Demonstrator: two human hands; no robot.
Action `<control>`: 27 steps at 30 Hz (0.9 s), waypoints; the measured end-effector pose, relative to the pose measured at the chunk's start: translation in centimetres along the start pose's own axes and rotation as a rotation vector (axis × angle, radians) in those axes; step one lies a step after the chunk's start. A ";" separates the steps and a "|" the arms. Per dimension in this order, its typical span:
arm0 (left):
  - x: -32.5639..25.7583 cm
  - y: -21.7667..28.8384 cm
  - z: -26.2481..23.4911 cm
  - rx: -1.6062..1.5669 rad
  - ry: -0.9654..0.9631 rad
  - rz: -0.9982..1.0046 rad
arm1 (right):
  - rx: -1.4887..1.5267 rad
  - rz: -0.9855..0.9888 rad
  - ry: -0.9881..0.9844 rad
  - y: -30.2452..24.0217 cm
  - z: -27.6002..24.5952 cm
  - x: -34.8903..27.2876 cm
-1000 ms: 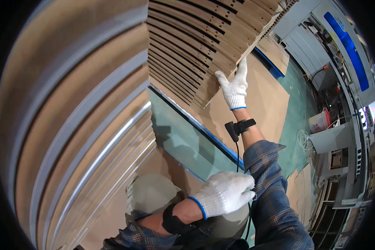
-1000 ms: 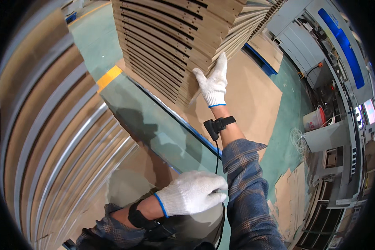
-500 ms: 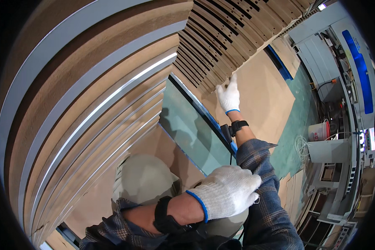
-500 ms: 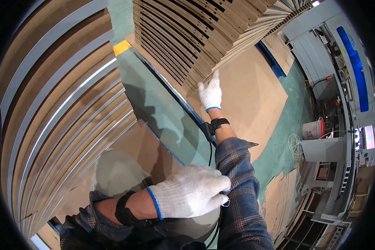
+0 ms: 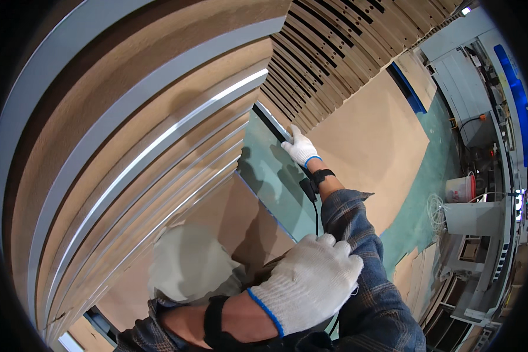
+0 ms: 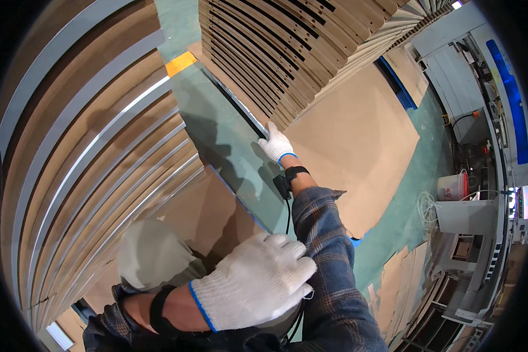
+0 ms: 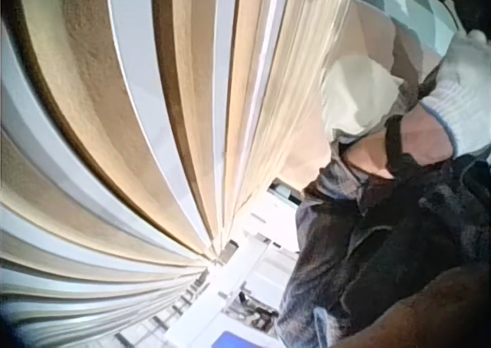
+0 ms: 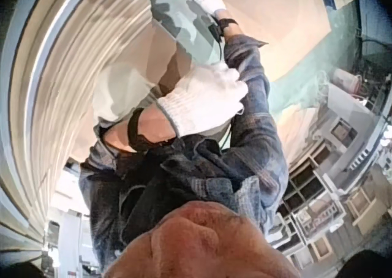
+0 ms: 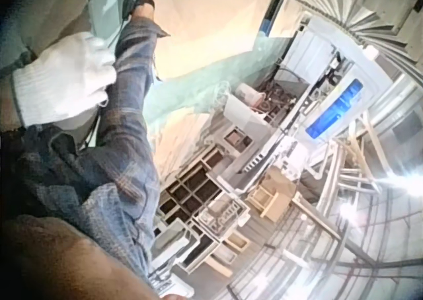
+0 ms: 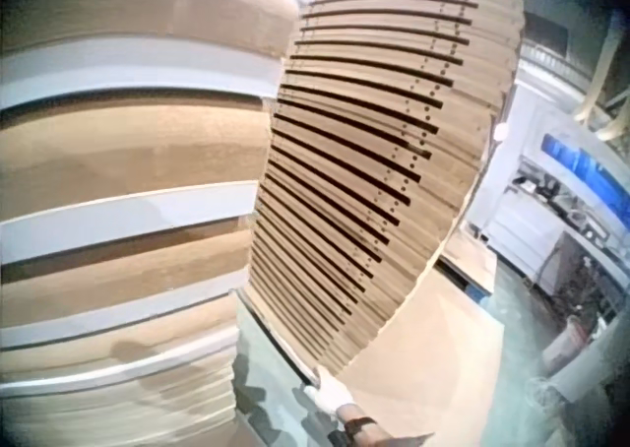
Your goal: Moving large dark laminate panels from a production line stack to a secondary transport stack in a factory.
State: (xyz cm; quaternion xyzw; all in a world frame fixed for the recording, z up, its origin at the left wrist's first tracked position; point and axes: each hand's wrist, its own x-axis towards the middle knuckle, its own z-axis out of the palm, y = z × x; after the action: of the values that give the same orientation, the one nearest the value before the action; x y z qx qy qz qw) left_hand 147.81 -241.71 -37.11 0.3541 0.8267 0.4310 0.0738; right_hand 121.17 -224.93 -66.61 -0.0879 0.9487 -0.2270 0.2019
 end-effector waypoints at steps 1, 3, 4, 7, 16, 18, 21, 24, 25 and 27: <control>0.0 0.0 -0.4 0.022 -0.044 -0.024 | 0.011 0.009 -0.025 0.2 0.4 0.9; -0.2 0.2 -1.0 0.047 -0.089 -0.057 | -0.033 0.035 0.039 0.2 1.5 2.0; -0.1 0.3 -1.3 0.067 -0.136 -0.093 | -0.077 0.063 0.099 0.5 1.7 2.4; 0.1 0.7 -2.5 0.106 -0.162 -0.097 | 0.013 0.074 0.135 0.3 1.5 4.0; -0.1 0.6 -2.0 0.103 -0.164 -0.075 | 0.096 0.017 0.268 -1.4 0.8 4.0; -0.2 0.6 -1.7 0.082 -0.163 -0.062 | -0.025 0.085 0.194 -1.4 0.6 3.6; 0.0 0.6 -1.5 0.068 -0.163 -0.049 | -0.096 0.120 0.077 0.0 0.3 3.1; -0.2 0.6 -1.4 0.074 -0.154 -0.045 | -0.131 0.080 0.129 1.3 1.0 2.1; -0.3 0.5 -1.5 0.084 -0.153 -0.047 | -0.125 0.095 0.103 1.3 1.0 2.2; -0.3 0.4 -1.6 0.095 -0.151 -0.047 | -0.116 0.097 0.104 1.1 1.1 2.4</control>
State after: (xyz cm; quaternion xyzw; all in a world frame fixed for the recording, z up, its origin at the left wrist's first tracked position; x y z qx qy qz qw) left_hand 147.62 -242.78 -35.87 0.3692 0.8463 0.3616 0.1294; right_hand 119.41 -224.97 -68.84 -0.0416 0.9726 -0.1657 0.1578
